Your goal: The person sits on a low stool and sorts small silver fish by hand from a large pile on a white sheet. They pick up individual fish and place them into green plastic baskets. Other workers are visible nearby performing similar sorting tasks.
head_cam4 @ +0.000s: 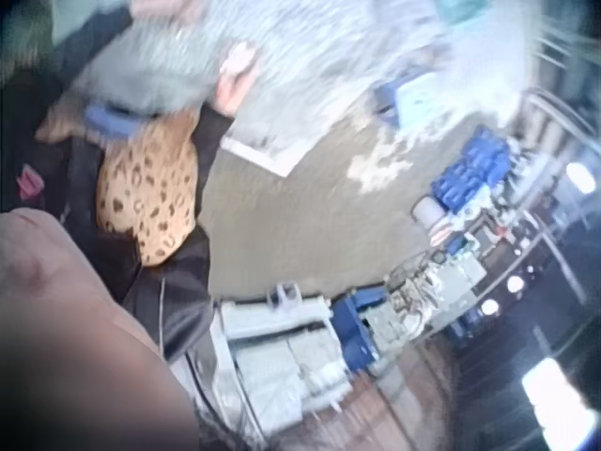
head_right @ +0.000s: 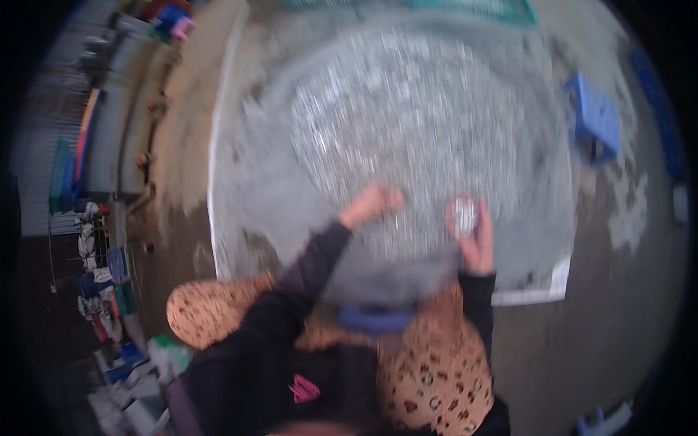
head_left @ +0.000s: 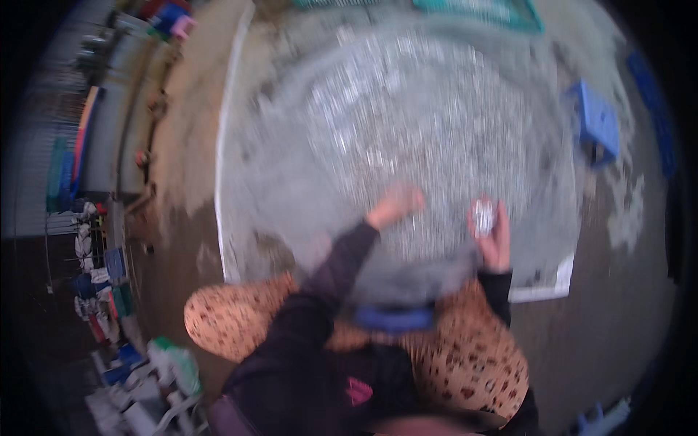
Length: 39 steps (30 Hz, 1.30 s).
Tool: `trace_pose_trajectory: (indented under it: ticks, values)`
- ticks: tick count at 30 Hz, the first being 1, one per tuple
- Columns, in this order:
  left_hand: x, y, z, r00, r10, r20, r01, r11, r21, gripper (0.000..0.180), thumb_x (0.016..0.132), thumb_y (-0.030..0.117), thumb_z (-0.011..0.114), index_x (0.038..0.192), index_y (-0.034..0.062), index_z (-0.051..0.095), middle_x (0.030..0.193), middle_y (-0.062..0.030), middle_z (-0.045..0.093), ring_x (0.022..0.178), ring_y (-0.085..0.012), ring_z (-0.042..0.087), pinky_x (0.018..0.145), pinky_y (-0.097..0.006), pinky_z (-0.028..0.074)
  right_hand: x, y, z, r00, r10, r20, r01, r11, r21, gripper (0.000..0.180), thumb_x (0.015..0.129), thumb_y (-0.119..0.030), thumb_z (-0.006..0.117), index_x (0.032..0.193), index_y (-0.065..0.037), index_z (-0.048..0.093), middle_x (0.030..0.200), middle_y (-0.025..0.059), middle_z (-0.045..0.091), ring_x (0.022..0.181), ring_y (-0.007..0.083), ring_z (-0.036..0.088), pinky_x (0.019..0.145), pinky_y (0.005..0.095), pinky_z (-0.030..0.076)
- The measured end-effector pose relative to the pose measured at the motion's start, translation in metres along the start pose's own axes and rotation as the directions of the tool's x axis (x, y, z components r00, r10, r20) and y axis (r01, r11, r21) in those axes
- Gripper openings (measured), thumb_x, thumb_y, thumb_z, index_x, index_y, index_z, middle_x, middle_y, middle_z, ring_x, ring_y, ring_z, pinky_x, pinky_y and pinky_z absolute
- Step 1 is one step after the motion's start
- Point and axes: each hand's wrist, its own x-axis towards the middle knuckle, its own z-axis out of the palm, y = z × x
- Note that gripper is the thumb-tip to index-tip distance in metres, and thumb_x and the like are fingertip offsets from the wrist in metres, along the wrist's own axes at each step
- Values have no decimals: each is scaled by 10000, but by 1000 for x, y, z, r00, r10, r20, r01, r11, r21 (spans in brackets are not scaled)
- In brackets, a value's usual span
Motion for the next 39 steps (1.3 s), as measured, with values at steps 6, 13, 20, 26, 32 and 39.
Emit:
trace_pose_trajectory:
  ticks: [6, 13, 20, 26, 32, 39]
  values:
    - [2, 11, -12, 942, -246, 228, 334, 635, -697, 243, 929, 190, 519, 1023, -11, 616, 905, -24, 601, 798, -126, 593, 690, -266, 529, 4, -11, -11, 973, 10, 229, 18, 993, -118, 344, 985, -308, 368, 814, -21, 448, 704, 85, 416, 583, 142, 416, 369, 194, 375]
    - [3, 2, -2, 893, -367, 260, 449, 732, -511, 323, 864, 340, 614, 963, 34, 632, 751, -16, 604, 671, -157, 609, 557, -275, 463, 4, -4, -3, 994, -97, 48, 106, 949, -296, 402, 962, -346, 436, 661, -85, 382, 744, 94, 497, 582, 107, 460, 353, 162, 306]
    - [-31, -26, 75, 975, -211, -74, 214, 789, 575, 231, 788, 258, 633, 828, 30, 617, 812, -182, 641, 763, -360, 631, 680, -461, 491, 22, 15, 5, 998, 40, -55, -68, 661, -747, 216, 890, -251, 570, 820, -47, 562, 667, 9, 510, 513, 54, 421, 394, 161, 261]
    - [-36, -26, 91, 937, -198, -287, 281, 916, 286, 215, 786, 203, 645, 890, 46, 540, 772, -172, 629, 731, -367, 618, 649, -451, 462, 75, 58, -15, 971, 126, 205, 240, -542, -806, 145, 799, -183, 598, 837, -78, 690, 758, 96, 661, 712, 241, 631, 628, 362, 491]
    - [-26, -43, 34, 857, -239, -456, 392, 877, 277, 289, 759, 248, 706, 872, 70, 509, 724, -169, 617, 733, -364, 610, 633, -436, 450, 88, 3, -36, 958, -134, 254, 41, -812, -582, 165, 804, -229, 579, 895, -178, 707, 819, 131, 662, 786, 316, 636, 710, 417, 504]
    - [-32, -40, 32, 964, -45, -262, 165, 874, 456, 312, 778, 201, 663, 1075, 150, 579, 897, -122, 625, 799, -317, 618, 693, -413, 485, 73, -35, -36, 910, -398, 119, -197, -665, -720, 210, 817, -302, 617, 964, -181, 704, 788, 146, 653, 743, 322, 633, 659, 399, 490]
